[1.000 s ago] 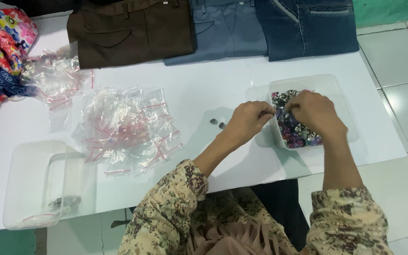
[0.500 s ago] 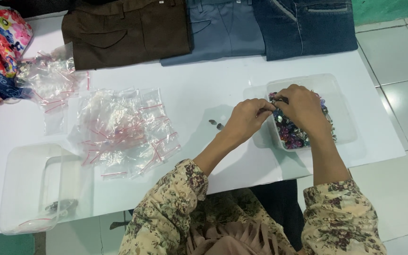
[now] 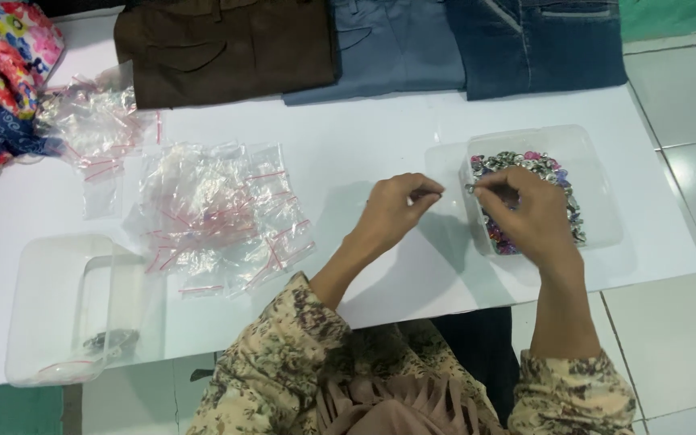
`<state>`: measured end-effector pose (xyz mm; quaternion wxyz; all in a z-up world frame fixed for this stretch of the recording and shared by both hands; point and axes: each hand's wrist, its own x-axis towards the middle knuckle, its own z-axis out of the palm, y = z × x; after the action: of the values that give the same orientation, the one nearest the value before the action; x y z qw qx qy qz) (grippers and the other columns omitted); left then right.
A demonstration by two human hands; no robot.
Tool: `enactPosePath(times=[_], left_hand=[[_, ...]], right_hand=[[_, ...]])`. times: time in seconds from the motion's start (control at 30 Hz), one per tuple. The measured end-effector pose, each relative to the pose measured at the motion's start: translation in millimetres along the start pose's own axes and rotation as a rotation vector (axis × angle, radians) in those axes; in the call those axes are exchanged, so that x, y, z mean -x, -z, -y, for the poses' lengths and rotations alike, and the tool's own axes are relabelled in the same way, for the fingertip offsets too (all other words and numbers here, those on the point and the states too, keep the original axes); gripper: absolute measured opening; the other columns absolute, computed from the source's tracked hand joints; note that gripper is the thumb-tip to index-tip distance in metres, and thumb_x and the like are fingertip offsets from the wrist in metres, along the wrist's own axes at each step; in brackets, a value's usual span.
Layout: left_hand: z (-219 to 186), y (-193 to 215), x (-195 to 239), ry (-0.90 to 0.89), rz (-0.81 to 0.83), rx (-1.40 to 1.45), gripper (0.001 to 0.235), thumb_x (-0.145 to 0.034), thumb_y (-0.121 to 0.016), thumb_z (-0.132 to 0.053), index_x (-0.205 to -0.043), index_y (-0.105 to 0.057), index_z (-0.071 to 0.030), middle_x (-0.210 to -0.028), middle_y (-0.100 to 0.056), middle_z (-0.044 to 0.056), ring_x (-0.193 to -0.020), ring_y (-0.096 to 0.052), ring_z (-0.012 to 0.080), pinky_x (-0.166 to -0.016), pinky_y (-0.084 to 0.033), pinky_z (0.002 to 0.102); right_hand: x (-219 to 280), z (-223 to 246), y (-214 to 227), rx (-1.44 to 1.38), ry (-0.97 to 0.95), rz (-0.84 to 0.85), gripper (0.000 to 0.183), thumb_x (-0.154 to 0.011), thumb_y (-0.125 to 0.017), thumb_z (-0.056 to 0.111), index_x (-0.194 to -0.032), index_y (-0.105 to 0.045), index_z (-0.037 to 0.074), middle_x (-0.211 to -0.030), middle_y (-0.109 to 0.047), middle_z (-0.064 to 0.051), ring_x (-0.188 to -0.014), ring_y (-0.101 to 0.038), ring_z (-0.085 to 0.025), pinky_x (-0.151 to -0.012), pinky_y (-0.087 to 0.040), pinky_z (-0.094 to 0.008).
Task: Bagging small decorative buttons into plastic zip-lock bags
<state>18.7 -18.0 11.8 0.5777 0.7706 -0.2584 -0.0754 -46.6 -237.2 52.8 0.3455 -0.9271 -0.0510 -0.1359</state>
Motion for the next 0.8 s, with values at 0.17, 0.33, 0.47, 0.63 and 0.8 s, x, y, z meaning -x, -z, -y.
enactPosePath(times=[0.17, 0.33, 0.47, 0.63, 0.8], left_hand=[[6, 47, 45, 0.122, -0.081, 0.025, 0.013, -0.088, -0.074, -0.011, -0.101, -0.077, -0.007, -0.081, -0.075, 0.011, -0.074, -0.071, 0.0204, -0.066, -0.056, 0.031], [42, 54, 73, 0.206, -0.119, 0.022, 0.014, -0.087, -0.076, -0.013, -0.099, -0.077, -0.007, -0.072, -0.071, 0.009, -0.063, -0.062, 0.0180, -0.057, -0.050, 0.031], [57, 47, 78, 0.291, -0.115, -0.084, 0.012, -0.089, -0.072, -0.006, -0.099, -0.078, -0.005, -0.080, -0.076, 0.015, -0.072, -0.074, 0.0272, -0.063, -0.058, 0.032], [67, 41, 76, 0.267, -0.115, -0.158, 0.013, -0.088, -0.072, -0.003, -0.100, -0.077, -0.004, -0.080, -0.075, 0.016, -0.074, -0.075, 0.0290, -0.062, -0.060, 0.034], [66, 39, 79, 0.212, -0.179, -0.158, 0.018, -0.089, -0.071, -0.003, -0.107, -0.075, -0.004, -0.084, -0.072, 0.017, -0.076, -0.073, 0.0305, -0.066, -0.060, 0.039]], right_hand=[[22, 41, -45, -0.082, 0.107, -0.040, 0.011, -0.089, -0.084, 0.014, -0.099, -0.080, 0.013, -0.086, -0.076, -0.006, -0.073, -0.070, -0.022, -0.069, -0.055, -0.030], [33, 37, -118, -0.110, 0.198, -0.066, 0.009, -0.090, -0.079, 0.006, -0.097, -0.077, 0.011, -0.084, -0.072, -0.006, -0.068, -0.067, -0.022, -0.064, -0.055, -0.031], [35, 40, -145, 0.068, 0.223, -0.090, 0.006, -0.092, -0.076, 0.000, -0.096, -0.074, 0.002, -0.083, -0.067, -0.009, -0.076, -0.069, -0.022, -0.064, -0.058, -0.029], [34, 41, -148, 0.228, 0.300, -0.077, 0.005, -0.092, -0.076, 0.001, -0.096, -0.073, 0.002, -0.085, -0.065, -0.009, -0.086, -0.069, -0.023, -0.072, -0.059, -0.030], [37, 49, -138, 0.116, 0.260, -0.067, 0.009, -0.092, -0.076, 0.000, -0.100, -0.073, 0.001, -0.088, -0.063, -0.008, -0.084, -0.069, -0.022, -0.068, -0.061, -0.028]])
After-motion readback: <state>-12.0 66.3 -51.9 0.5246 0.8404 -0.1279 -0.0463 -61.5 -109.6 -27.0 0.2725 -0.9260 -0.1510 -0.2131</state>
